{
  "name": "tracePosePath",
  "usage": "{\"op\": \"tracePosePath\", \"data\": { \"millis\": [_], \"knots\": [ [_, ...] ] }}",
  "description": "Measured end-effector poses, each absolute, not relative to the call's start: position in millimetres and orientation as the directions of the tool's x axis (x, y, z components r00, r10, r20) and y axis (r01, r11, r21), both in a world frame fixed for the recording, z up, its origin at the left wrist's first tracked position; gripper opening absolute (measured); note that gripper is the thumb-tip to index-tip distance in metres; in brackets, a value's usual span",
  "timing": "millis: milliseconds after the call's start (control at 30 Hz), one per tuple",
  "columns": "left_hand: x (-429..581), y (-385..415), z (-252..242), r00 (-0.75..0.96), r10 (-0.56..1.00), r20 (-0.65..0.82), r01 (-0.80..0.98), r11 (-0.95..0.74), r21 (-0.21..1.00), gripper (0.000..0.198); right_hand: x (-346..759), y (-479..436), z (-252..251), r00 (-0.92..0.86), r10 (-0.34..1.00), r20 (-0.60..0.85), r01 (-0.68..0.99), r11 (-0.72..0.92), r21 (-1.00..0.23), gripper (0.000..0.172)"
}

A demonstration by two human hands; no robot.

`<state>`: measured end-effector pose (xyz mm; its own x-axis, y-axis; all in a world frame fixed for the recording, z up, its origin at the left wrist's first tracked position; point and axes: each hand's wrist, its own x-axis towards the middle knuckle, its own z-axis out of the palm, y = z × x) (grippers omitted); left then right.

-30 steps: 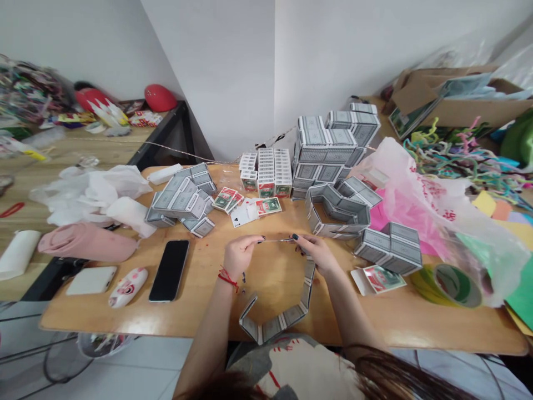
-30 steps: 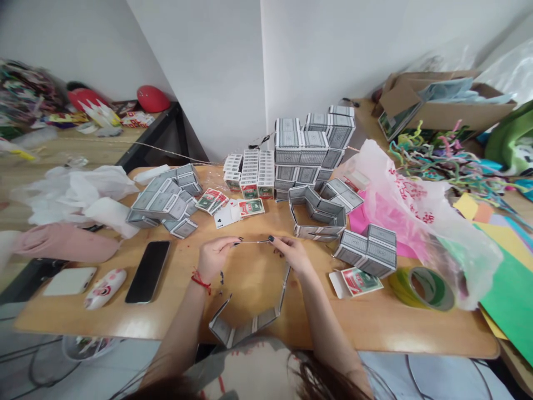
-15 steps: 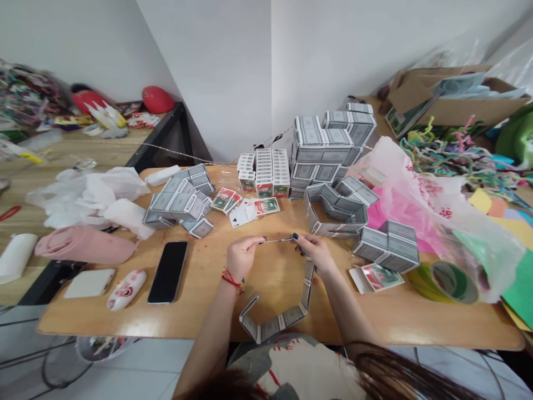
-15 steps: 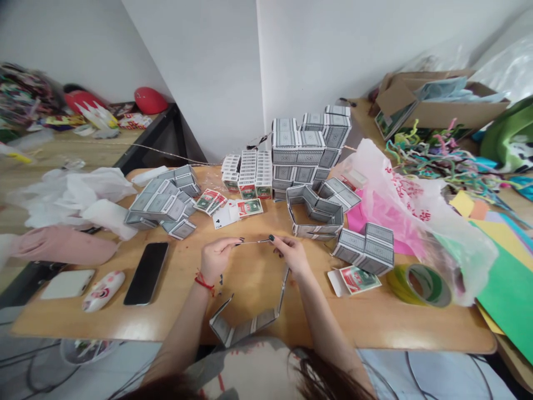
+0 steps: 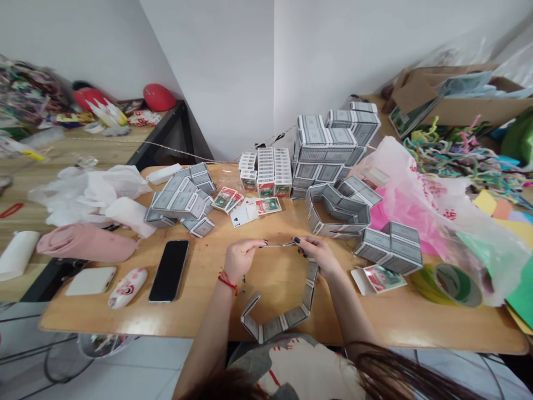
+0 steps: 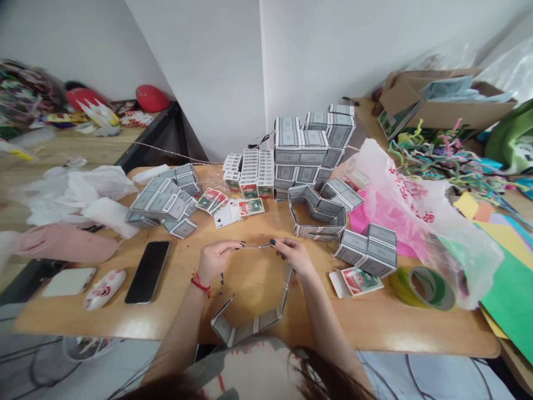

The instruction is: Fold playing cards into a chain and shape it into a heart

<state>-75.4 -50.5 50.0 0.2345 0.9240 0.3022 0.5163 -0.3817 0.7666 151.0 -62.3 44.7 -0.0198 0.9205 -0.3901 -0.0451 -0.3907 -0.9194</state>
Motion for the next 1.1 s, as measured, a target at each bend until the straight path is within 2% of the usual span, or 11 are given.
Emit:
{"op": "tracePosePath", "data": {
  "millis": [200,500,800,1100],
  "knots": [
    [-77,-47,51,0.251,0.924,0.287,0.501,-0.378,0.779,0.021,153,-61,47,-0.045,0.926,-0.374,-0.02,-0.375,-0.927,0.045],
    [-66,-52,47,0.181,0.928,0.327,0.509,-0.373,0.776,0.021,145,-66,45,0.087,0.912,-0.401,-0.144,-0.387,-0.911,0.043],
    [-57,-56,46,0.144,0.919,0.367,0.535,-0.385,0.752,0.02,137,-70,46,0.171,0.909,-0.379,-0.153,-0.356,-0.922,0.045],
    [-55,-55,46,0.164,0.923,0.348,0.509,-0.381,0.772,0.021,139,-69,45,0.101,0.906,-0.412,-0.136,-0.397,-0.907,0.046]
  ]
}}
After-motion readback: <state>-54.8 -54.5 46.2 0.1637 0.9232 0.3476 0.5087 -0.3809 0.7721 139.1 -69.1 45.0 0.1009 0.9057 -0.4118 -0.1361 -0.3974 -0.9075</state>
